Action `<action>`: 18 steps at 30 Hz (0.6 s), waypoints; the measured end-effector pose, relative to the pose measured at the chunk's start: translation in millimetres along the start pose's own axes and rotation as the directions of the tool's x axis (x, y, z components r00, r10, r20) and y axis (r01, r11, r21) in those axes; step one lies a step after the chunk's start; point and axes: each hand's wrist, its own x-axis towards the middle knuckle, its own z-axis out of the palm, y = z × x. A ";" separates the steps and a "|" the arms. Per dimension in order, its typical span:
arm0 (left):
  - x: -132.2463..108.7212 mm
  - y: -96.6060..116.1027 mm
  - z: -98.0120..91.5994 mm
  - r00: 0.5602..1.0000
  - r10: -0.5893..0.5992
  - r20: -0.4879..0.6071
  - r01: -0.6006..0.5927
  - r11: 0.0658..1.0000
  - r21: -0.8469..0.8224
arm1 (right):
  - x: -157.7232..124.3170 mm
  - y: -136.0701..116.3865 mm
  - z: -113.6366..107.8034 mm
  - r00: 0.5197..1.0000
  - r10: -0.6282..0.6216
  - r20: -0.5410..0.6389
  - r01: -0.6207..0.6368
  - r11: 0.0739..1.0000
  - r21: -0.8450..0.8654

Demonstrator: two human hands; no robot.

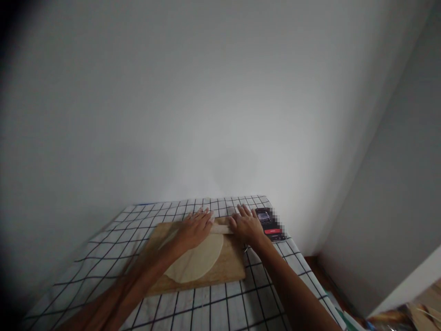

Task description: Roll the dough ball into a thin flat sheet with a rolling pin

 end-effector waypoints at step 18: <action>-76.5 60.4 -49.6 0.974 0.223 -0.042 -0.226 0.963 -0.144 | -155.4 -17.8 -13.7 0.994 0.057 -0.098 -0.033 0.974 0.226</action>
